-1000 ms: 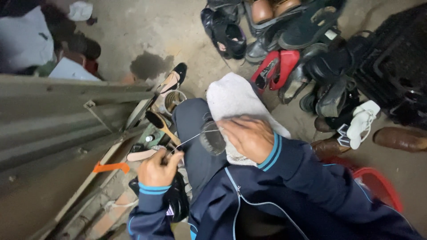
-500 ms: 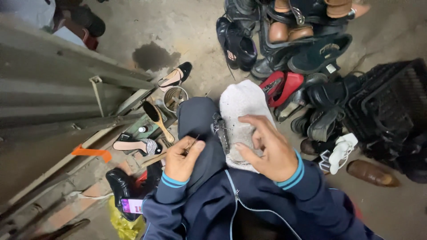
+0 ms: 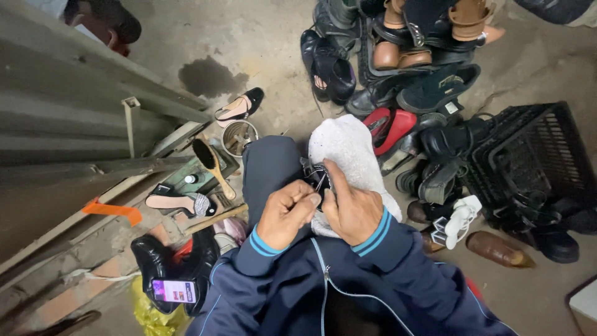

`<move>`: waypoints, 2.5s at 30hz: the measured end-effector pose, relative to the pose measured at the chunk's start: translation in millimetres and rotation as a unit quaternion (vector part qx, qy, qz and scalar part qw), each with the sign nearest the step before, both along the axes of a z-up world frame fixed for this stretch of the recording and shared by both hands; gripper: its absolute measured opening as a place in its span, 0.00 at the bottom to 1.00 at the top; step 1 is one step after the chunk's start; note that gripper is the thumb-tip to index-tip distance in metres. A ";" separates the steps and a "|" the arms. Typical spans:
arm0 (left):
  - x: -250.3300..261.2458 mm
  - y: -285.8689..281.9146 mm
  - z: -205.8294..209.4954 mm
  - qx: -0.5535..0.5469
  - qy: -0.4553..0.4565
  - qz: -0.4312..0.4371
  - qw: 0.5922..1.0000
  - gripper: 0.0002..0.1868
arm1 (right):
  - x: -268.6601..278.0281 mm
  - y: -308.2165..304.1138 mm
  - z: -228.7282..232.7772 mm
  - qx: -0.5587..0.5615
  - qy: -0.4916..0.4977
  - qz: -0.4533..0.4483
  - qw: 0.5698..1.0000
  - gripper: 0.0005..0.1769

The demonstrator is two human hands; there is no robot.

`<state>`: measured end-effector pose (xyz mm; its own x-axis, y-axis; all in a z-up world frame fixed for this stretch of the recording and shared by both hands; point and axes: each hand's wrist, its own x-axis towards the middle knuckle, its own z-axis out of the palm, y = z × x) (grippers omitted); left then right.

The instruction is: The person sits on the floor and sews a black shoe using a needle and thread. They repeatedly push the needle through the shoe's sole and pull the thread to stitch it.

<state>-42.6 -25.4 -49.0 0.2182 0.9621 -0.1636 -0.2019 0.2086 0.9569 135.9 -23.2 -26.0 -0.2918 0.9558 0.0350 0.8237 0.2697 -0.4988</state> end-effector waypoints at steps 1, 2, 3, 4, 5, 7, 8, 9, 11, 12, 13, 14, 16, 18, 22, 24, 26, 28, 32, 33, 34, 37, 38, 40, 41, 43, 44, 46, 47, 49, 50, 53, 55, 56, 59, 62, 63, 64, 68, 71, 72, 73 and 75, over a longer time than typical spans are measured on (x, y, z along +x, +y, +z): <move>2.9 1.9 -5.5 0.000 -0.002 -0.002 1.000 0.08 | 1.5 1.3 -3.5 0.000 -0.002 -0.002 1.000 0.33; 4.8 2.2 -11.1 0.022 0.094 0.036 0.995 0.12 | 2.0 2.0 -7.6 0.018 -0.017 -0.009 1.000 0.32; 6.6 2.4 -16.7 0.043 0.189 0.073 0.978 0.16 | 2.4 2.7 -11.7 0.036 -0.031 -0.016 0.999 0.31; 11.2 -0.2 -4.7 0.043 0.189 0.073 0.978 0.16 | 2.2 2.7 -14.4 0.036 -0.032 -0.016 0.999 0.31; 16.3 -2.5 7.0 0.087 0.231 0.086 0.965 0.16 | 2.6 2.9 -17.3 0.034 -0.022 -0.006 0.999 0.32; 22.1 -4.9 17.7 0.130 0.269 0.092 0.950 0.17 | 5.3 -0.4 -20.1 0.028 -0.015 -0.002 0.999 0.33; 20.1 -2.4 17.0 0.150 0.274 0.102 0.944 0.19 | 4.7 1.4 -20.6 0.043 -0.020 -0.010 0.999 0.32; 18.3 0.1 16.4 0.170 0.279 0.111 0.939 0.20 | 4.2 3.2 -21.0 0.058 -0.024 -0.019 0.998 0.30; 14.4 5.3 23.1 0.202 0.336 0.109 0.914 0.20 | 8.3 5.9 -22.8 0.047 -0.013 -0.032 0.998 0.30; 12.9 7.8 26.2 0.233 0.391 0.115 0.883 0.21 | 10.7 8.7 -24.1 0.040 -0.003 -0.036 0.999 0.30; 12.8 9.0 21.8 0.233 0.392 0.114 0.882 0.21 | 11.4 7.3 -23.5 0.039 -0.002 -0.036 0.999 0.30; 12.1 11.9 18.0 0.231 0.432 0.123 0.863 0.18 | 11.5 8.5 -22.3 0.034 0.008 -0.035 0.999 0.30; 12.4 16.5 15.5 0.230 0.469 0.131 0.843 0.14 | 11.7 9.6 -20.7 0.029 0.016 -0.035 0.999 0.30; 15.1 19.7 17.6 0.221 0.481 0.127 0.839 0.06 | 12.5 9.2 -21.1 0.015 0.034 -0.034 0.999 0.30; 20.7 27.1 12.2 0.224 0.459 0.113 0.852 0.07 | 11.5 9.7 -14.1 0.004 0.037 -0.029 0.999 0.30; 24.2 28.1 -0.2 0.225 0.445 0.099 0.861 0.09 | 12.0 8.2 -16.6 0.004 0.033 -0.029 0.999 0.31; 25.0 29.4 0.7 0.220 0.431 0.099 0.869 0.05 | 14.8 7.7 -20.5 0.006 0.039 -0.025 0.999 0.31; 22.7 28.5 4.0 0.214 0.417 0.097 0.878 0.02 | 15.6 7.4 -21.8 0.007 0.045 -0.022 0.999 0.31; -4.7 16.2 12.4 0.178 0.272 0.103 0.940 0.01 | 15.2 7.0 -12.2 -0.022 0.096 -0.028 0.995 0.30; -16.1 12.3 14.0 0.169 0.216 0.090 0.957 0.02 | 15.1 7.2 -8.0 -0.035 0.126 -0.029 0.991 0.30; -31.8 6.3 18.1 0.168 0.217 0.088 0.958 0.02 | 20.0 5.9 -12.0 -0.036 0.127 -0.030 0.991 0.30; -77.5 -14.1 28.7 0.124 0.199 0.068 0.970 0.07 | 37.6 2.5 -21.9 -0.091 0.155 -0.033 0.983 0.15; -89.5 -22.1 31.1 0.070 0.208 0.085 0.972 0.10 | 47.7 1.7 -23.4 -0.068 0.181 -0.020 0.981 0.16; -108.7 -34.9 28.5 0.013 0.216 0.103 0.971 0.13 | 68.2 5.3 -24.9 -0.047 0.208 -0.005 0.977 0.19; -116.0 -39.9 23.8 -0.002 0.243 0.112 0.964 0.12 | 78.5 9.5 -24.9 -0.034 0.188 -0.056 0.980 0.17; -124.2 -46.8 7.8 -0.016 0.268 0.122 0.956 0.10 | 101.3 12.3 -37.7 -0.020 0.165 -0.106 0.980 0.16; -124.8 -47.4 -3.2 -0.007 0.378 0.117 0.919 0.06 | 114.0 13.4 -50.4 0.023 0.068 -0.123 0.990 0.15; -108.7 -38.1 -1.7 0.001 0.481 0.113 0.870 0.12 | 112.9 17.6 -47.1 0.067 -0.030 -0.137 0.988 0.14; -91.8 -28.0 10.4 0.080 0.480 0.141 0.862 0.13 | 99.3 20.3 -31.7 0.089 -0.010 -0.123 0.988 0.10; -60.3 -13.0 22.1 0.159 0.473 0.164 0.851 0.15 | 73.3 20.0 -9.3 0.110 0.007 -0.114 0.987 0.13; -46.8 -8.0 22.5 0.186 0.424 0.137 0.876 0.18 | 59.1 20.7 -2.5 0.122 0.060 -0.069 0.988 0.12; -17.3 5.6 25.5 0.200 0.355 0.092 0.909 0.17 | 23.4 25.4 7.9 0.160 0.101 0.006 0.982 0.15; -6.4 9.7 24.5 0.188 0.335 0.073 0.921 0.14 | 14.1 27.4 5.2 0.187 0.087 0.033 0.978 0.20; -4.5 7.5 22.0 0.187 0.315 0.079 0.927 0.09 | 14.4 26.4 0.1 0.171 0.108 0.042 0.979 0.10; -3.8 2.2 8.4 0.151 0.262 0.091 0.949 0.05 | 20.6 25.4 6.1 0.070 0.232 0.056 0.969 0.11; -4.0 -3.5 -3.0 0.105 0.197 0.091 0.971 0.06 | 19.5 23.9 16.1 -0.044 0.401 0.062 0.913 0.15; -1.9 -2.9 -5.4 0.095 0.165 0.085 0.978 0.08 | 19.6 24.1 19.1 -0.068 0.471 0.065 0.877 0.15; 0.5 -3.1 -6.3 0.096 0.164 0.083 0.978 0.08 | 20.2 24.4 20.5 -0.066 0.470 0.063 0.878 0.15; 4.5 -3.2 -8.4 0.095 0.185 0.081 0.975 0.06 | 23.9 23.6 6.5 -0.113 0.495 0.052 0.860 0.15; 6.7 -2.6 -6.7 0.098 0.190 0.078 0.974 0.06 | 21.3 20.0 -3.7 -0.068 0.204 0.044 0.976 0.35; 7.8 -2.5 -5.3 0.104 0.194 0.075 0.973 0.07 | 19.2 18.6 -4.2 -0.044 0.094 0.062 0.993 0.39; 9.6 -0.7 0.6 0.102 0.194 0.074 0.973 0.07 | 19.8 15.8 -11.4 -0.047 0.095 0.062 0.993 0.39; 12.7 3.4 12.5 0.132 0.214 0.063 0.966 0.07 | 20.5 11.1 -25.4 0.084 0.126 0.061 0.987 0.25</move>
